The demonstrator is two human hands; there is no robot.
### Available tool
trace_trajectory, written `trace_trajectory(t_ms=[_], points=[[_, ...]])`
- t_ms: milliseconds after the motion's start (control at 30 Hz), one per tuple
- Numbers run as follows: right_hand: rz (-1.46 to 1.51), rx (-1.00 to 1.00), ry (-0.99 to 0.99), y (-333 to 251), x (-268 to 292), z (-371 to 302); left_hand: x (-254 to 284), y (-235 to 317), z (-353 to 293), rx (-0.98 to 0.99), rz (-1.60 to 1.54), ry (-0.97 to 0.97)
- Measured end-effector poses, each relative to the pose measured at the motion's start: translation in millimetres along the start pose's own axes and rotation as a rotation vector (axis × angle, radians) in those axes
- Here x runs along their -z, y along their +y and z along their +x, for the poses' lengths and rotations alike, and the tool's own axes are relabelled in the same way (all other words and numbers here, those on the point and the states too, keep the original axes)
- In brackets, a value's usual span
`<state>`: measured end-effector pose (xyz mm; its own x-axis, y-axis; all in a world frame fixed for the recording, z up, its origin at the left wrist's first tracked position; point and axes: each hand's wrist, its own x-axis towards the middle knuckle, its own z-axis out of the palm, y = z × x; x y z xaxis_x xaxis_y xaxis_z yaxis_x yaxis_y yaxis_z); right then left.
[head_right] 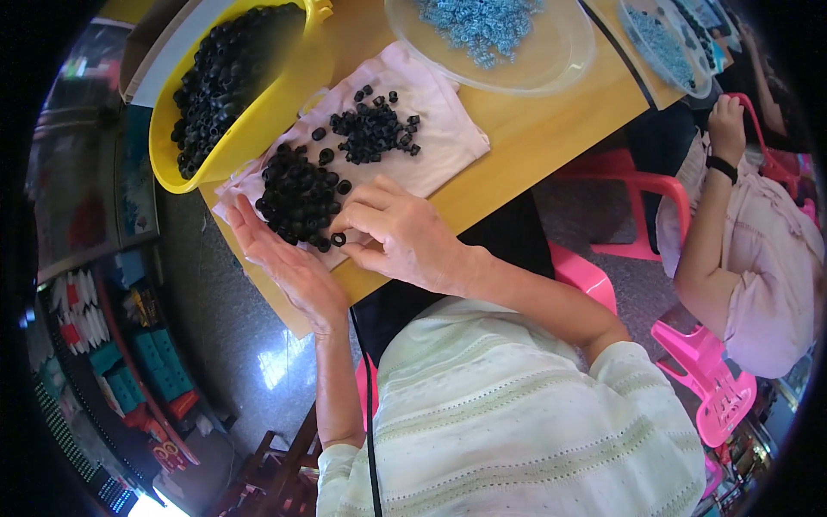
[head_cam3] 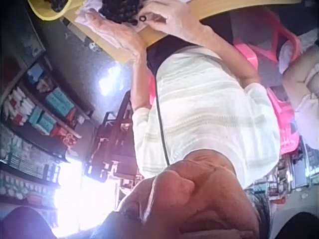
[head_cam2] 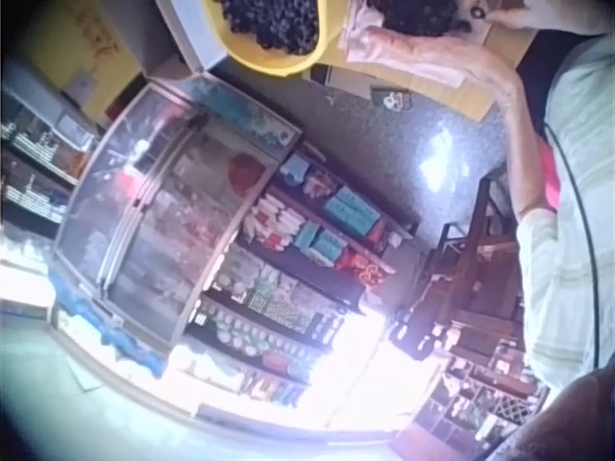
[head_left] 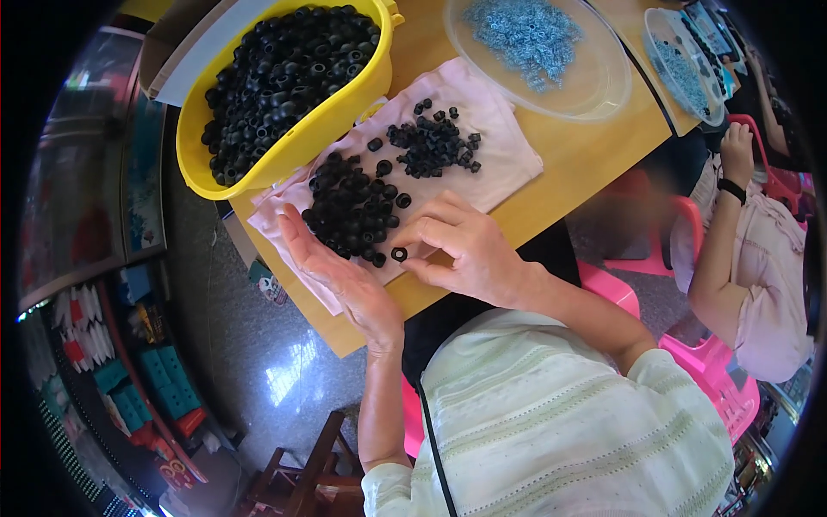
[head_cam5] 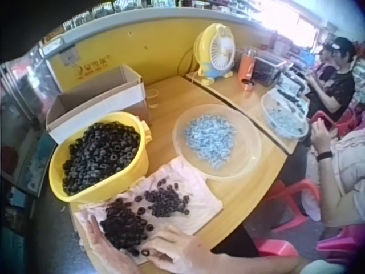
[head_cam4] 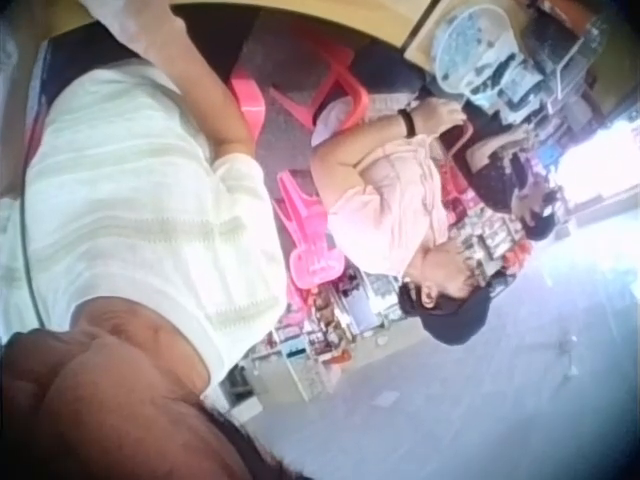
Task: The person removes black plastic components from a yellow container onto a cloth, then repeatedly inserts small plastic pieces into the black components by hand.
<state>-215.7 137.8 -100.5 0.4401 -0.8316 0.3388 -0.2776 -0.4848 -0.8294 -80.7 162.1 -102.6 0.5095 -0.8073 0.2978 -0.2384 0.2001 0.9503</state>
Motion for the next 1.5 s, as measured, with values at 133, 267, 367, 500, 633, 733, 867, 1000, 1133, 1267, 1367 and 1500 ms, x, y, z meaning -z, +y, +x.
trace_trajectory(t_ms=[133,267,367,500,633,733,867,1000,1133,1267,1367,1500], points=[[0.050,-0.001,0.015,4,5,1,-10,-7,4,-0.049,0.030,0.034],[0.204,-0.092,0.018,3,10,-1,-11,-7,3,-0.047,-0.031,0.121],[0.261,-0.183,-0.024,-3,23,2,-7,-4,-2,-0.084,-0.017,0.131],[0.502,-0.324,-0.112,-6,33,5,8,10,-11,-0.029,0.165,0.101],[1.040,-0.615,-0.178,-5,37,1,20,23,-30,-0.064,0.176,-0.127],[1.164,-0.726,-0.275,-12,47,-2,23,36,-39,0.071,-0.020,-0.378],[1.241,-0.753,-0.428,-11,62,-9,22,39,-40,0.149,-0.137,-0.441],[0.614,-0.547,-0.349,-13,80,-4,13,39,-35,0.133,-0.154,-0.447],[-0.176,-0.187,0.148,27,87,-4,1,35,-35,0.385,-0.371,-0.491],[-0.049,-0.247,0.225,28,103,10,-11,28,-32,0.407,-0.326,-0.552],[-0.352,-0.233,0.340,36,131,28,-19,20,-25,0.412,-0.367,-0.603],[-0.608,-0.181,0.286,68,165,37,-28,5,-22,0.440,-0.360,-0.666]])
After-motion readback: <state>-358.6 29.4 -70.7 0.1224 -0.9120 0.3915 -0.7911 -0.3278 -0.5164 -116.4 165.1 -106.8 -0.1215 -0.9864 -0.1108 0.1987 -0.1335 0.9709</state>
